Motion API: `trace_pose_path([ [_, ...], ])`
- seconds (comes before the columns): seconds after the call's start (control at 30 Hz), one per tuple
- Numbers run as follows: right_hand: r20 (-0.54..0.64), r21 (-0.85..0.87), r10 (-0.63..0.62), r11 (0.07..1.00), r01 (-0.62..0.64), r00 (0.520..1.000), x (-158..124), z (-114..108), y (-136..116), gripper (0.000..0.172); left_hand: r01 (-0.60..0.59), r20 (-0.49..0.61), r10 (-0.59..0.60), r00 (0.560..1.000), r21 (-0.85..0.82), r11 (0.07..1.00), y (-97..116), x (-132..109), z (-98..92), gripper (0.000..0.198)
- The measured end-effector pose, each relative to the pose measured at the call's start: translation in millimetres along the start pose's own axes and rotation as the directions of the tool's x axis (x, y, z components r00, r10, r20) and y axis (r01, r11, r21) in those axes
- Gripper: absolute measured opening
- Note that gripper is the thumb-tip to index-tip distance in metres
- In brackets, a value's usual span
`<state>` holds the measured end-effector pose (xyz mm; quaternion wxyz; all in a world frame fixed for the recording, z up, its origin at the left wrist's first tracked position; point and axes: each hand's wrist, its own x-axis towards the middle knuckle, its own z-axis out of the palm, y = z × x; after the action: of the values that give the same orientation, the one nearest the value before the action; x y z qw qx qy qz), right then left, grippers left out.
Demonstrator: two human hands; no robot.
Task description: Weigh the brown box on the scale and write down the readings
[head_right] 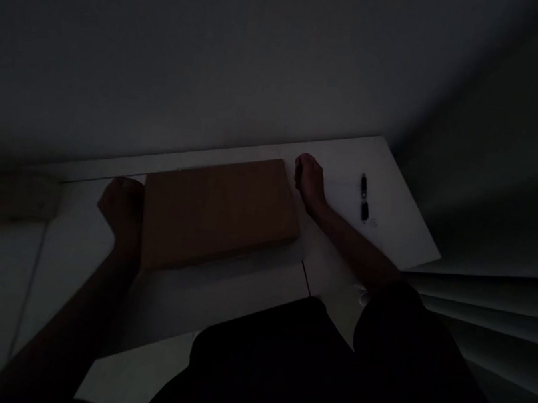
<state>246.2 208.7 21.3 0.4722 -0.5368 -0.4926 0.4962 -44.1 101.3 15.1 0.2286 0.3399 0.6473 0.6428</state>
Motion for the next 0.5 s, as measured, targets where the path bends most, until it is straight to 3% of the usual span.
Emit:
trace_pose_path([
  [0.2, 0.103, 0.070, -0.054, 0.996, 0.047, 0.993, -31.7, -20.7, -5.3, 0.042, -0.152, -0.034, 0.148, 0.988, -0.234, 0.960, 4.9, -26.4, -26.6, 0.003],
  [0.33, 0.181, 0.059, -0.088, 0.995, 0.078, 0.980, -67.9, -29.9, 6.4, 0.060, -0.096, 0.031, 0.112, 0.993, -0.319, 0.943, -2.7, -57.7, -42.3, 0.035],
  [0.5, 0.281, 0.069, -0.161, 0.987, 0.147, 0.946, -105.4, -25.7, 19.4, 0.083, -0.049, 0.213, 0.100, 0.972, -0.234, 0.971, -10.7, -94.5, -47.3, 0.065],
])
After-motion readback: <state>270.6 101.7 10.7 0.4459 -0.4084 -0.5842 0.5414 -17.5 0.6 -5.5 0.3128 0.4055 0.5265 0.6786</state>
